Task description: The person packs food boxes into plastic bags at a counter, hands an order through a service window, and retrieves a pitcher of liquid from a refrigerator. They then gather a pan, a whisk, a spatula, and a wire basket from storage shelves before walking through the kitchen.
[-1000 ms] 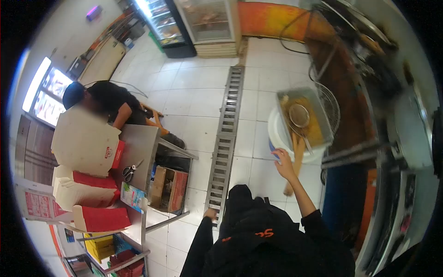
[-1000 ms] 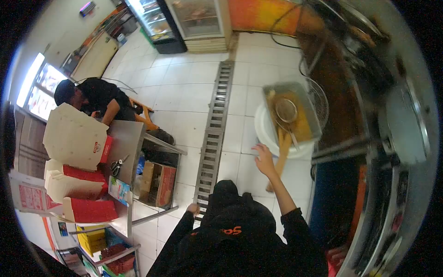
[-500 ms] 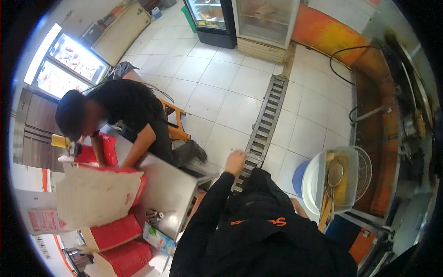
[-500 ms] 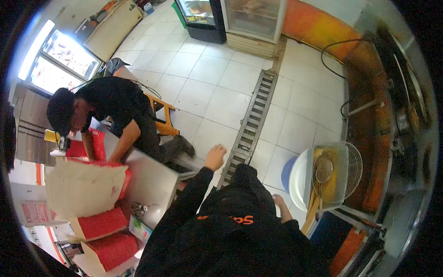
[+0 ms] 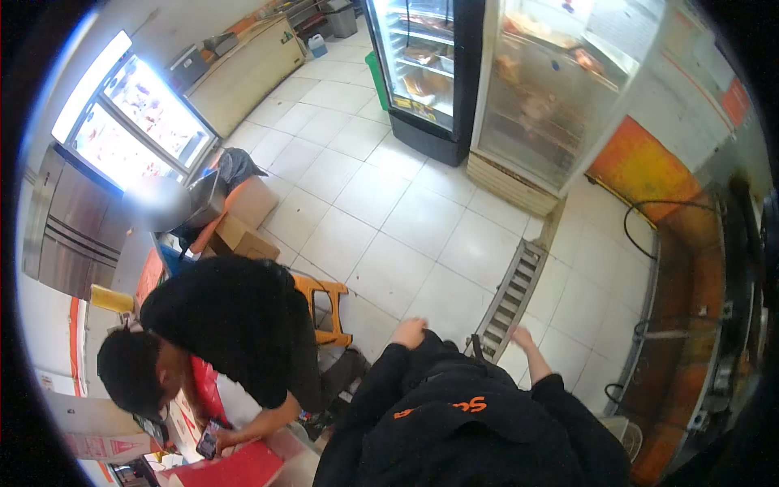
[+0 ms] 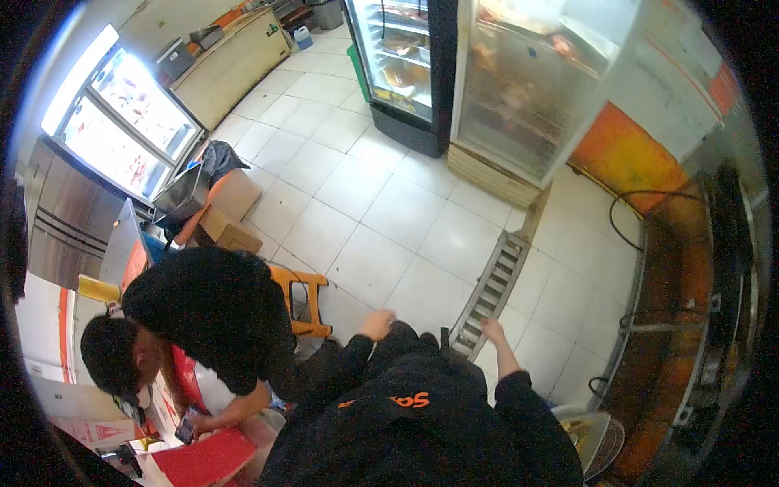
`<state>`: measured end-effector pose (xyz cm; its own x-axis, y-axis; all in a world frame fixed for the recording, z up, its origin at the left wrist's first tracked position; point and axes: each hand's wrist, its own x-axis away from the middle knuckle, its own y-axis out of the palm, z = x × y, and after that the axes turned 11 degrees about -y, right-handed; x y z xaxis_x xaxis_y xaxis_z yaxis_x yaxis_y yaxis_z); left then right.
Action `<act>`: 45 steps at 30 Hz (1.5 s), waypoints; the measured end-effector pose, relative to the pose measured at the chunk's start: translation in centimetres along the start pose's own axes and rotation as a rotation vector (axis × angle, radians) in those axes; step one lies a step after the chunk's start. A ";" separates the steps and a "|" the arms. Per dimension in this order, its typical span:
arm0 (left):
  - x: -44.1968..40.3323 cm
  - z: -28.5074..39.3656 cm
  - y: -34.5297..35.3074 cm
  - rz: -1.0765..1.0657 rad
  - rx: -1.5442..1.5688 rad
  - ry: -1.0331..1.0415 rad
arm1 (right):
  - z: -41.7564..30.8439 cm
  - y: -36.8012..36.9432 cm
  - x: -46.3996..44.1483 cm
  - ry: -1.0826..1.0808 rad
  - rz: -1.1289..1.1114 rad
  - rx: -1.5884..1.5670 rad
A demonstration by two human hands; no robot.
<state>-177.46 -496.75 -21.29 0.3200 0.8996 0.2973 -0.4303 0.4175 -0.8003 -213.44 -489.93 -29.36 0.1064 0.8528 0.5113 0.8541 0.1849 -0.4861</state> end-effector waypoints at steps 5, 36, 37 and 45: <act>-1.9 -12.8 -0.7 -0.303 0.112 -0.602 | -21.7 -4.9 -20.9 -0.336 0.107 -0.274; -66.0 -44.6 -36.4 -0.176 0.425 -0.895 | -87.2 -0.8 -93.1 -1.113 0.133 1.430; -67.5 -45.7 -37.6 -0.188 0.424 -0.913 | -88.1 0.5 -97.4 -1.113 0.141 1.427; -93.0 -59.5 -55.1 -0.243 0.461 -0.768 | -85.3 3.0 -108.7 -0.161 -0.604 1.852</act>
<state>-133.31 -611.07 -35.82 -0.1306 0.5498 0.8250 -0.7702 0.4677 -0.4336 -179.04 -623.76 -25.98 -0.0789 0.5009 0.8619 -0.7579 0.5316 -0.3783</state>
